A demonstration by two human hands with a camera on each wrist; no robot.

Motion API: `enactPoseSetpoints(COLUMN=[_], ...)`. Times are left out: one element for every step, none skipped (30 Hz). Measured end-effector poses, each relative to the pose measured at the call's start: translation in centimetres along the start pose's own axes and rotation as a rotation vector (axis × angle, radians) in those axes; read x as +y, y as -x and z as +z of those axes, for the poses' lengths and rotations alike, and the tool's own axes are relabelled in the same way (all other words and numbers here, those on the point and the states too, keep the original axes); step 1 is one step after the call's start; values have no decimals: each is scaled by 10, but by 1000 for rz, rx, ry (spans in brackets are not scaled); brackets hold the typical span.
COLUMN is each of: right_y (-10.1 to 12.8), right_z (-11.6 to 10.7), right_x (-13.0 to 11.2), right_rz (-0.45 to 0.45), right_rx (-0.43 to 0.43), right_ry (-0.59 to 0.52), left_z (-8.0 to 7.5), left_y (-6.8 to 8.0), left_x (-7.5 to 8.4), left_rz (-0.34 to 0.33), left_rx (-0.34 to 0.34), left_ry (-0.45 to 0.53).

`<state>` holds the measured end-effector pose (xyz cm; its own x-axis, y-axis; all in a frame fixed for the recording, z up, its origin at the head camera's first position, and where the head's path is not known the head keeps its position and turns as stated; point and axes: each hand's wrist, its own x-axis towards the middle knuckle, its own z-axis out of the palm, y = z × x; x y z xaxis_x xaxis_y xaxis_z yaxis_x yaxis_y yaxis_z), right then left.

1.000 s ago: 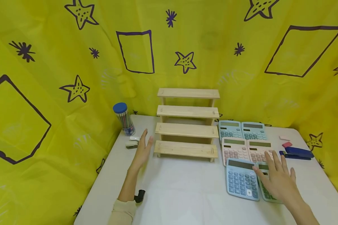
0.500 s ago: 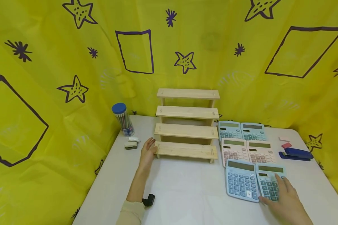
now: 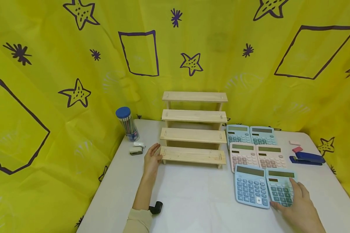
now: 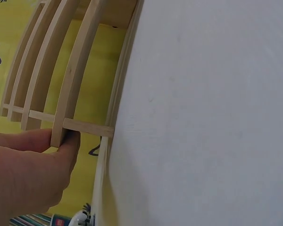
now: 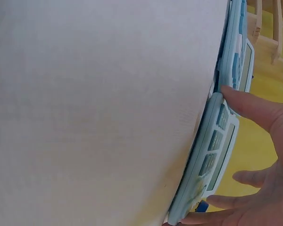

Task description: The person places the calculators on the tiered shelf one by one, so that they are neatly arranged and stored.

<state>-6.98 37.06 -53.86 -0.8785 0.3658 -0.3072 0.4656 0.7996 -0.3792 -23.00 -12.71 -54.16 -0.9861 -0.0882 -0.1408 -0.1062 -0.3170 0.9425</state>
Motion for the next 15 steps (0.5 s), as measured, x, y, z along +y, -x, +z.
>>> enactPoseSetpoints(right_y=[0, 0, 1, 1, 1, 2, 2, 2, 2, 2, 2, 2, 2, 2, 3], right_z=[0, 0, 0, 0, 0, 0, 0, -1, -1, -2, -2, -3, -4, -6, -8], right_x=[-1, -1, -2, -3, -4, -4, -5, -6, -6, -7, -7, -8, -8, -9, -10], right_rz=[-7, -15, -19, -22, -24, -26, -32, -36, -40, -43, -49, -51, -52, -48, -48], right_rx=[3, 4, 2, 0, -2, -2, 0, 2, 7, 13, 22, 30, 37, 45, 55], right_ry=[3, 7, 10, 13, 16, 18, 20, 19, 19, 17, 15, 11, 9, 8, 8], left_z=[-1, -2, -3, -3, -4, -4, -4, -4, -3, -3, -3, -3, -3, -3, -3], left_y=[0, 0, 0, 0, 0, 0, 0, 1, 1, 1, 1, 2, 2, 3, 3], left_x=[0, 0, 0, 0, 0, 0, 0, 1, 1, 1, 0, 0, 0, 0, 0], left_rz=[-4, -6, -11, -15, -17, -19, -21, -21, -19, -16, -11, -6, -1, 6, 10], left_rx=[-1, -7, -6, -3, -1, 3, 9, 15, 21, 24, 28, 32, 36, 38, 42], left_ry=[4, 4, 10, 12, 14, 15, 16, 15, 17, 14, 14, 14, 14, 16, 20])
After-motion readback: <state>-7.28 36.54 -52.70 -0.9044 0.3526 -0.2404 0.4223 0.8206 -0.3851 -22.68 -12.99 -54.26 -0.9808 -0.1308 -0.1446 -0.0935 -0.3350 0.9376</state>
